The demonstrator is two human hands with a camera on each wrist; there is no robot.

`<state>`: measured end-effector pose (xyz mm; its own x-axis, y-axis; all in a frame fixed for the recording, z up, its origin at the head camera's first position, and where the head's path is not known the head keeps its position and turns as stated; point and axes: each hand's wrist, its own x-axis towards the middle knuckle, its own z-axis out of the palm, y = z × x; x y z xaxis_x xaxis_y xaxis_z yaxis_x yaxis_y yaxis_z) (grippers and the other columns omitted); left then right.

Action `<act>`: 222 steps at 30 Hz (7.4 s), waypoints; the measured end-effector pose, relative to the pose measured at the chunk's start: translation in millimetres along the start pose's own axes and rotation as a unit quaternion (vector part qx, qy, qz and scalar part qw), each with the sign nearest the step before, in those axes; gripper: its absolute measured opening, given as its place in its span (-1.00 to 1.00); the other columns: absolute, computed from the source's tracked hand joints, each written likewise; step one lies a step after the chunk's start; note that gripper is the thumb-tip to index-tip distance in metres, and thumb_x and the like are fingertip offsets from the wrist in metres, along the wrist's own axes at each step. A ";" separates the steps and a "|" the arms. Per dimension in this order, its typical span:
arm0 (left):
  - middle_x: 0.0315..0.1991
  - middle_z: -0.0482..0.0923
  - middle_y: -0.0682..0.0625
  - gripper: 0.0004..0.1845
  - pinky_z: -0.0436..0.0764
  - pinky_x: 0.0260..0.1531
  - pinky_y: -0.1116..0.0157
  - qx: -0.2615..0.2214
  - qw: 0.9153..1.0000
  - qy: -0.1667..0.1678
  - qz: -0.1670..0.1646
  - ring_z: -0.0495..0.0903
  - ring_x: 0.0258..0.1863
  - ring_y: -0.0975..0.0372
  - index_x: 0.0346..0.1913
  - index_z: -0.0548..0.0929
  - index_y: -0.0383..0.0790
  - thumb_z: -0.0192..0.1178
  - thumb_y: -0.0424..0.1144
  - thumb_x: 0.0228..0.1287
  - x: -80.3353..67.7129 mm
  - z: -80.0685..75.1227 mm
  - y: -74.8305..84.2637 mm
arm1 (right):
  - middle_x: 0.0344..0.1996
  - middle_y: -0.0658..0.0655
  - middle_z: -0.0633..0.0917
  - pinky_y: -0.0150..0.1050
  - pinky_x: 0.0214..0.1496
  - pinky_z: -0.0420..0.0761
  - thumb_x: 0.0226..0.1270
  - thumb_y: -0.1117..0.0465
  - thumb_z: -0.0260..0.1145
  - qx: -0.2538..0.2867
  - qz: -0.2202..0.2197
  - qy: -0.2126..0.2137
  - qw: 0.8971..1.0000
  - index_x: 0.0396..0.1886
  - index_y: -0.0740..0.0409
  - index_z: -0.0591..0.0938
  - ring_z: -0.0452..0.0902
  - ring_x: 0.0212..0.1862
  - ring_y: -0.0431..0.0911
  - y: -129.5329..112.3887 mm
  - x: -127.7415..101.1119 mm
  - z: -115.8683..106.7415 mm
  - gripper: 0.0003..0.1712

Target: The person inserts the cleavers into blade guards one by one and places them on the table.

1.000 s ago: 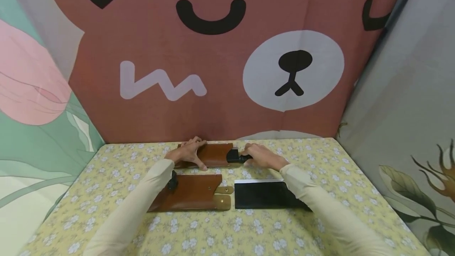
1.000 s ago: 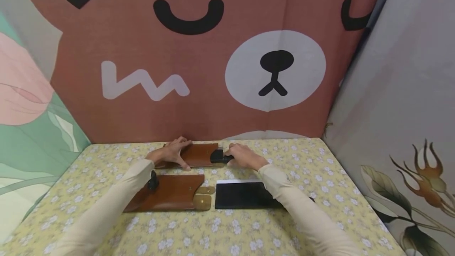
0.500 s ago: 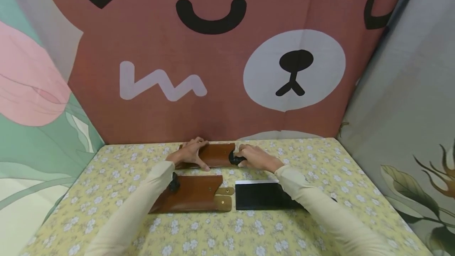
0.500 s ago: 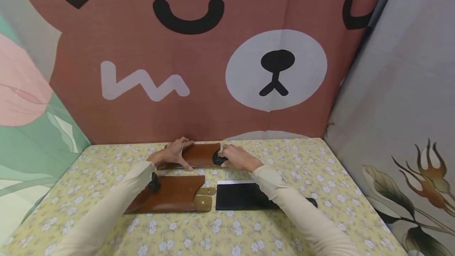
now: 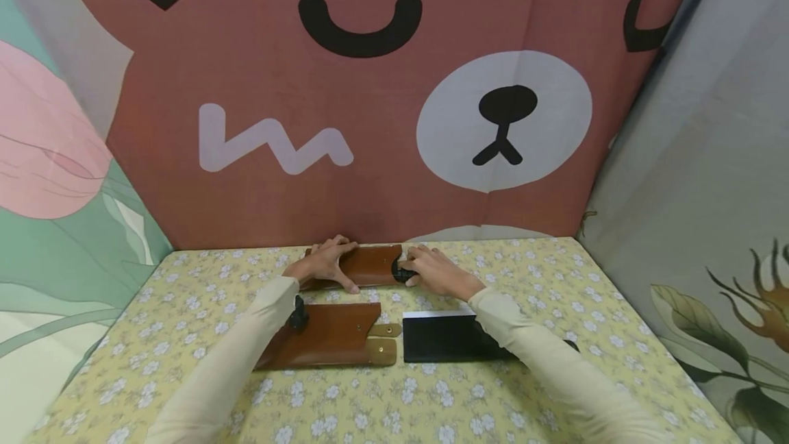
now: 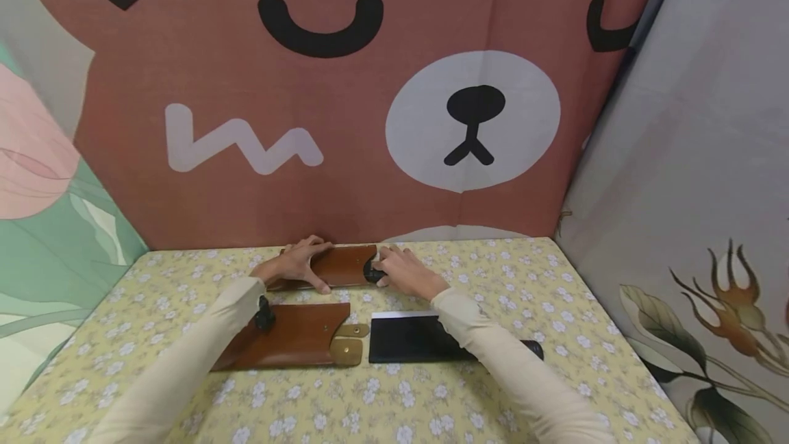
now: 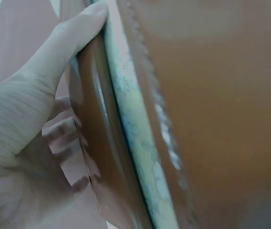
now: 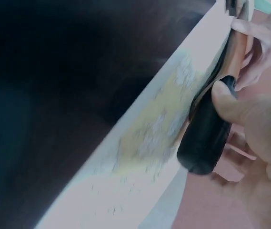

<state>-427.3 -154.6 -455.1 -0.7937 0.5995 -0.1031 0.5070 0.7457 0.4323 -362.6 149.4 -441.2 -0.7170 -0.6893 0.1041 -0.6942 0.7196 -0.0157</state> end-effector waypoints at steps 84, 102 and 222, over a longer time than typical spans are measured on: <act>0.59 0.18 -0.35 0.26 0.10 0.33 -0.52 -0.006 0.997 -0.003 0.074 0.22 0.52 -0.32 0.65 0.24 -0.18 0.63 0.27 -0.05 -147.9 40.2 28.4 | -0.16 -0.05 0.64 -0.17 -0.31 0.56 0.11 0.07 0.66 0.174 0.126 -0.165 0.963 0.01 0.10 0.76 0.56 -0.28 -0.19 20.5 -211.7 -40.0 -0.52; 0.59 0.17 -0.37 0.23 0.01 0.36 -0.54 -0.017 0.998 0.035 0.051 0.19 0.53 -0.34 0.61 0.32 -0.19 0.66 0.23 -0.09 -128.4 35.8 25.8 | -0.22 -0.01 0.66 -0.41 -0.49 0.36 0.24 -0.06 0.55 0.101 0.029 0.005 0.994 0.06 0.28 0.79 0.35 -0.43 -0.44 40.7 -216.8 -21.6 -0.44; 0.50 0.30 -0.24 0.06 0.17 0.23 -0.36 -0.076 0.987 0.043 0.133 0.33 0.44 -0.14 0.57 0.42 0.13 0.66 0.17 -0.04 -83.8 58.1 56.3 | -0.13 0.02 0.57 -0.35 -0.32 0.31 0.46 -0.17 0.37 -0.013 -0.095 0.026 0.995 0.05 0.12 0.77 0.38 -0.20 -0.18 -58.7 -91.2 -0.4 -0.52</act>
<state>-312.7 -146.0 -474.1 -0.6689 0.7357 0.1061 0.6495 0.5091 0.5647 -256.5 170.1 -449.4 -0.5684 -0.8083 0.1538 -0.8143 0.5794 0.0356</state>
